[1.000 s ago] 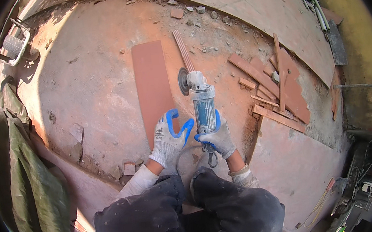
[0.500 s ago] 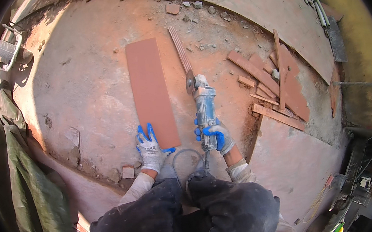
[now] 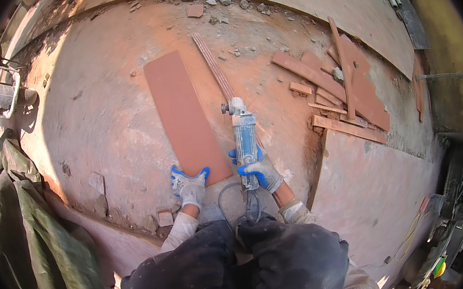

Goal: The person uses an angle grinder to cut a red rectangular tile on the ground. They reposition the tile and continue cutting along its edges, then lift and inspect the cut piece before placing it on a nearby tiled surface.

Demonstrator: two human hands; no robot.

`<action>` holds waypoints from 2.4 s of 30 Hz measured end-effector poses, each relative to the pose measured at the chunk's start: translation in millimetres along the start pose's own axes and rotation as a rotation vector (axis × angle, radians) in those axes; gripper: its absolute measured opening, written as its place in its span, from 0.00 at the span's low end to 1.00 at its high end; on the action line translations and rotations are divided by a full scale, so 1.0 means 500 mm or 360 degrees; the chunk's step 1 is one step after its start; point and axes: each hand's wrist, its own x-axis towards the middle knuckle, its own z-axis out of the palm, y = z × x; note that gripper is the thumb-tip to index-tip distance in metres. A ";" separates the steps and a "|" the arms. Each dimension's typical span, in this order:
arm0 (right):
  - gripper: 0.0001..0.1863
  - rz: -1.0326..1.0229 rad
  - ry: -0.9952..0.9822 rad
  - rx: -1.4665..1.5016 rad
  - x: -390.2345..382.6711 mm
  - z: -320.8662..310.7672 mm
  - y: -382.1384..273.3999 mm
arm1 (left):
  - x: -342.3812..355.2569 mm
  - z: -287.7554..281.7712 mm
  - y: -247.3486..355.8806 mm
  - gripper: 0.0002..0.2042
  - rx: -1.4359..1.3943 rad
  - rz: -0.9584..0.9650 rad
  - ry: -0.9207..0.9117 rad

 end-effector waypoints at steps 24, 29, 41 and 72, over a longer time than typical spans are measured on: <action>0.50 -0.0039 -0.0066 -0.0155 -0.017 0.075 -0.074 | -0.003 -0.154 -0.071 0.25 -0.1631 0.0355 -0.0739; 0.46 -0.0267 -0.0031 -0.0800 0.006 0.073 -0.124 | -0.036 -0.325 -0.078 0.21 -0.1281 0.0734 -0.0681; 0.47 -0.0376 -0.0113 -0.0969 0.015 0.148 -0.119 | -0.144 -0.665 -0.027 0.29 -0.1970 0.0440 -0.1012; 0.49 0.0150 -0.0580 0.0175 -0.009 0.162 -0.037 | -0.146 -0.631 0.043 0.20 -0.2311 0.1053 -0.0576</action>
